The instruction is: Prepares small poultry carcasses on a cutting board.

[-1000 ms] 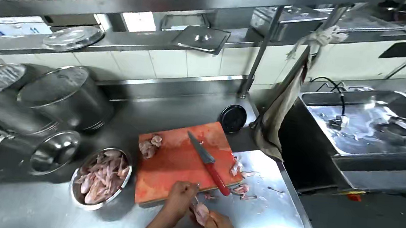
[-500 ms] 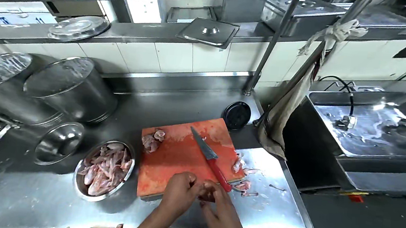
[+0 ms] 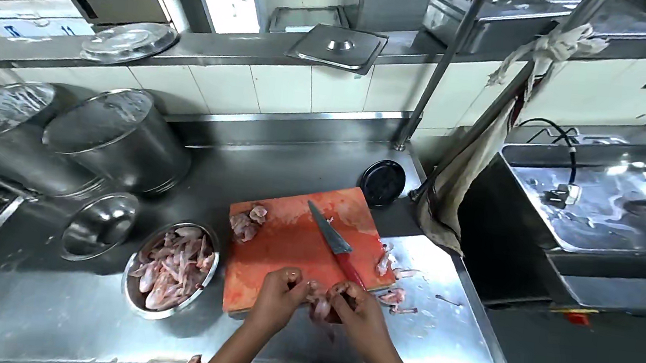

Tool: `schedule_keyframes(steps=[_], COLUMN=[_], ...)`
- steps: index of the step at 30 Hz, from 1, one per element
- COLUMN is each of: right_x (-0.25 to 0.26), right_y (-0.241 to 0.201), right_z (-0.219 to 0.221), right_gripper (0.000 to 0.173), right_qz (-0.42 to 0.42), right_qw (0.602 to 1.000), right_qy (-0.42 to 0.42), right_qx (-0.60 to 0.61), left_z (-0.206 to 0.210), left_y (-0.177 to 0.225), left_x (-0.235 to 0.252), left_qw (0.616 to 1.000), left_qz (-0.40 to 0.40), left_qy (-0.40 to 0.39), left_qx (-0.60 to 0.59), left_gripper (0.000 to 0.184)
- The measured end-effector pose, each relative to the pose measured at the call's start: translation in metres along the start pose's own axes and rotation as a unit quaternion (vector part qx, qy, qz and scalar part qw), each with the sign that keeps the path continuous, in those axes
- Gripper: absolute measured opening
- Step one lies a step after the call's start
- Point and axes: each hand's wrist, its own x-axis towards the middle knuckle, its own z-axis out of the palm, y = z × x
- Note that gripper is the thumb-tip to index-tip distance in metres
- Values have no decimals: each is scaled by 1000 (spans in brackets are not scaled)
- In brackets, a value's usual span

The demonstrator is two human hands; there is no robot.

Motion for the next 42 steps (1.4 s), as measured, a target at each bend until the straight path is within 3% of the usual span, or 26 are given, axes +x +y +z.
schedule_keyframes(steps=[2, 3, 6, 9, 11, 15, 18, 21, 25, 28, 31, 33, 35, 39, 42], right_x=[0, 0, -1, 1, 2, -1, 0, 2, -3, -11, -16, -20, -23, -24, -23], right_y=[-2, -5, -12, -12, -6, 3, -16, -32, -33, -27, -16, -13, -13, -24, -30], right_z=[-1, -1, 2, 5, 4, 1, 1, -5, -5, 3, 3, 0, 1, -2, -2], right_gripper=[14, 13, 11, 13, 14, 18, 44, 34, 19, 19, 21, 21, 21, 25, 27], right_qz=[2, 6, 8, -5, -29, -107, -145, -158, -122, -86, -74, -89, -90, 42, 97], right_qw=[1000, 999, 998, 997, 999, 972, 936, 895, 870, 914, 980, 991, 991, 990, 984], right_qy=[0, 4, 23, 14, 10, 41, 34, 11, -6, -1, -36, -72, -98, -93, -79], right_qx=[22, 33, 65, 79, 41, -204, -319, -418, -478, -396, -180, -76, -25, 97, 128], left_z=[-1, -1, 10, 24, 25, 18, 12, 10, 10, 15, 9, 1, -6, -9, 3], left_y=[-6, -7, -8, -12, -14, -10, 6, 15, 14, 8, 9, 12, 14, 21, 21], left_x=[-2, -4, -12, -16, -15, -12, -11, -7, -8, -11, -9, -9, -10, -10, -15], left_qw=[1000, 999, 978, 974, 985, 995, 958, 929, 926, 963, 997, 984, 968, 946, 922], left_qz=[5, 7, -13, -30, -23, 25, 38, 41, 67, 81, 68, 40, 25, -36, -75], left_qy=[5, -19, -91, -90, -78, -73, -111, -138, -79, -1, -41, -117, -170, -213, -201], left_qx=[-16, -44, -185, -208, -155, 70, 262, 340, 364, 255, 23, -124, -183, -242, -322], left_gripper=[26, 26, 50, 35, 26, 25, 28, 26, 29, 25, 23, 29, 29, 31, 48])
